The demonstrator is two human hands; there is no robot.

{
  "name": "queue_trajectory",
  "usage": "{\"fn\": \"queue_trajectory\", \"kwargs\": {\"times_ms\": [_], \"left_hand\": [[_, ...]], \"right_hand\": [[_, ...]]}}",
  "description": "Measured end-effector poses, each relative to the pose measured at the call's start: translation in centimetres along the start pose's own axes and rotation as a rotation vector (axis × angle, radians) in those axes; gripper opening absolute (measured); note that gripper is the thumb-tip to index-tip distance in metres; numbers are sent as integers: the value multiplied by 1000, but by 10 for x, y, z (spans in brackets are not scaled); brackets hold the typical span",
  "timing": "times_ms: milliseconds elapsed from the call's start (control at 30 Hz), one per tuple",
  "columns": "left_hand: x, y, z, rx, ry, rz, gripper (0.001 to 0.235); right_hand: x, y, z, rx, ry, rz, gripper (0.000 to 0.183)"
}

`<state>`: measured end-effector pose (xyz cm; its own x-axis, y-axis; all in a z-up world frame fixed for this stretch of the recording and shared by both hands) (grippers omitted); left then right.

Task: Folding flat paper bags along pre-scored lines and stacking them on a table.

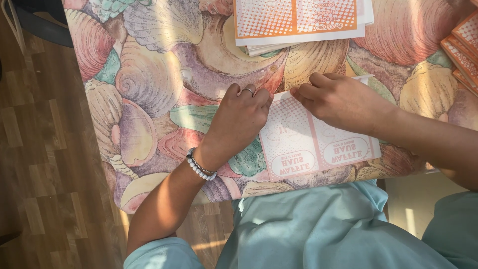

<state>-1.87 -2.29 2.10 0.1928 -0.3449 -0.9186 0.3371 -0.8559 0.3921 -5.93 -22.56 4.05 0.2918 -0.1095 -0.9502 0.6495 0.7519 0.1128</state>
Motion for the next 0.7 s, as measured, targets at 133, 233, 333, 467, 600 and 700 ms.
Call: {"fn": "queue_trajectory", "kwargs": {"times_ms": [133,233,333,467,600,700], "left_hand": [[-12,6,7,-17,39,21,19],[-6,4,9,-17,63,0,18],[-3,4,9,-34,41,3,16],[-1,3,8,-43,51,-24,14],[-4,4,8,-34,53,-29,13],[-12,8,7,-38,38,-38,14]], "right_hand": [[-5,0,-7,33,-5,24,17],[3,-3,-11,73,-27,72,15],[8,-6,-14,107,-44,77,14],[9,-4,-15,144,-42,102,21],[10,-3,-16,144,-59,96,27],[7,0,-16,141,-47,40,30]]}}
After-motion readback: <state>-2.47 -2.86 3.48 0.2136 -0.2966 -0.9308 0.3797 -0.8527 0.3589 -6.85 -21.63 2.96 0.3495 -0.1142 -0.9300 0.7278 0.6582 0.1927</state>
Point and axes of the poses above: each hand's wrist, its own y-axis towards the middle knuckle, its own x-axis out of the palm, z = x × y, the point moved 3 cm from there along y, towards the middle knuckle, and after that the axes turned 5 degrees about z, right-handed, at the moved point
